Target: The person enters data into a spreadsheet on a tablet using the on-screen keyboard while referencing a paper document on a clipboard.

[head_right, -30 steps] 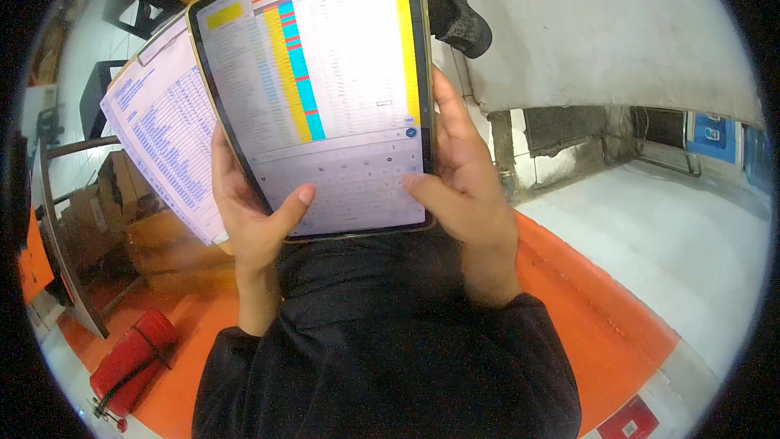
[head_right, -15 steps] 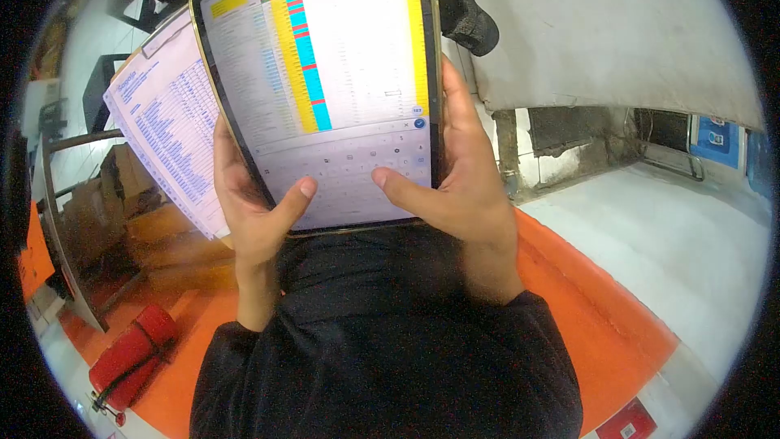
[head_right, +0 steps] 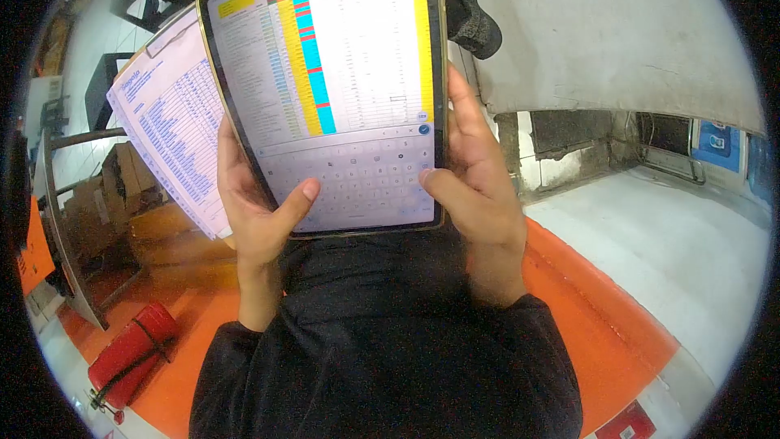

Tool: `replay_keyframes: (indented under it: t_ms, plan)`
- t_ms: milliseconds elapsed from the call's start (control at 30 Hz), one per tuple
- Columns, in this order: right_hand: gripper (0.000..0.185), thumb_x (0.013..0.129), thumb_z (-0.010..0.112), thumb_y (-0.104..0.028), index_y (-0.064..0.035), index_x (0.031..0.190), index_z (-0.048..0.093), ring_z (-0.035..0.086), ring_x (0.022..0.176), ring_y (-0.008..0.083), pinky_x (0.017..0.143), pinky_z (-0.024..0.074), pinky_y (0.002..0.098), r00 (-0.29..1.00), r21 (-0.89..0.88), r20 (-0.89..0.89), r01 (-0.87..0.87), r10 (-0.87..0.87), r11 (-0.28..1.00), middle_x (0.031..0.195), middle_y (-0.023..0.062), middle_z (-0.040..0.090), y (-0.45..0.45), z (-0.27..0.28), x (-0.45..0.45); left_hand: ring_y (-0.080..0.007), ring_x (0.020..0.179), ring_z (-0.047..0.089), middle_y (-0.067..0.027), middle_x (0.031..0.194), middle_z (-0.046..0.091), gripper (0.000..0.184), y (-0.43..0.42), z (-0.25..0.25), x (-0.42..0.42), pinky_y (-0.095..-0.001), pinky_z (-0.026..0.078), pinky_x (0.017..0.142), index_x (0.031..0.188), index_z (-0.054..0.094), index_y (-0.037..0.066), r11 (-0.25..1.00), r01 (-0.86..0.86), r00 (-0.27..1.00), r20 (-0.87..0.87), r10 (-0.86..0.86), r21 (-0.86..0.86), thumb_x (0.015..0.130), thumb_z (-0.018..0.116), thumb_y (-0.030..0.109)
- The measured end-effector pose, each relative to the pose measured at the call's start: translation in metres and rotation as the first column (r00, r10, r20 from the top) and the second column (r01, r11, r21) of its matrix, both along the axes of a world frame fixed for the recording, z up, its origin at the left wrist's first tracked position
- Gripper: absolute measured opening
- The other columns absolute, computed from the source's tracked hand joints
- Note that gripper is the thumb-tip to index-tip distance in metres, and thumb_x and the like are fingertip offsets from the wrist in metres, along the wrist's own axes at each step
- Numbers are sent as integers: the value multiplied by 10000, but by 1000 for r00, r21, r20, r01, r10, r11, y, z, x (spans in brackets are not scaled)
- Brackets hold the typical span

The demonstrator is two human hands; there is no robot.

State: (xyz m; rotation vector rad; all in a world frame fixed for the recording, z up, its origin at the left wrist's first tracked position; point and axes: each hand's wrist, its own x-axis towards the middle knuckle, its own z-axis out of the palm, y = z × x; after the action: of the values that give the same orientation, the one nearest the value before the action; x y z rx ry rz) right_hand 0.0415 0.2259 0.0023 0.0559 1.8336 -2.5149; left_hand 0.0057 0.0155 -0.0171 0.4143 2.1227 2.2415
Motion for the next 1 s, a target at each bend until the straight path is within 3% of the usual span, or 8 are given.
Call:
replay_keyframes:
  t_ms: [367,1000]
  plan:
    - [881,676,424,133,28,1479,79,363,1332,217,1089,239,319,1000,-23,7,20,-20,1000,1423,193,380,-1,-4,2,-249,1195,470,-162,1278,473,909,1,-2,2,-347,360,1021,1422,202,-32,1000,-5,1000,26,4,21,672,715,-15]
    - [873,696,469,102,44,1469,66,491,1211,204,1032,327,305,996,25,57,62,-64,998,1295,188,501,-5,-7,1,-254,1217,451,-175,1305,448,864,-4,-4,3,-352,334,1040,1430,181,-28,996,6,999,53,-11,89,694,631,-50]
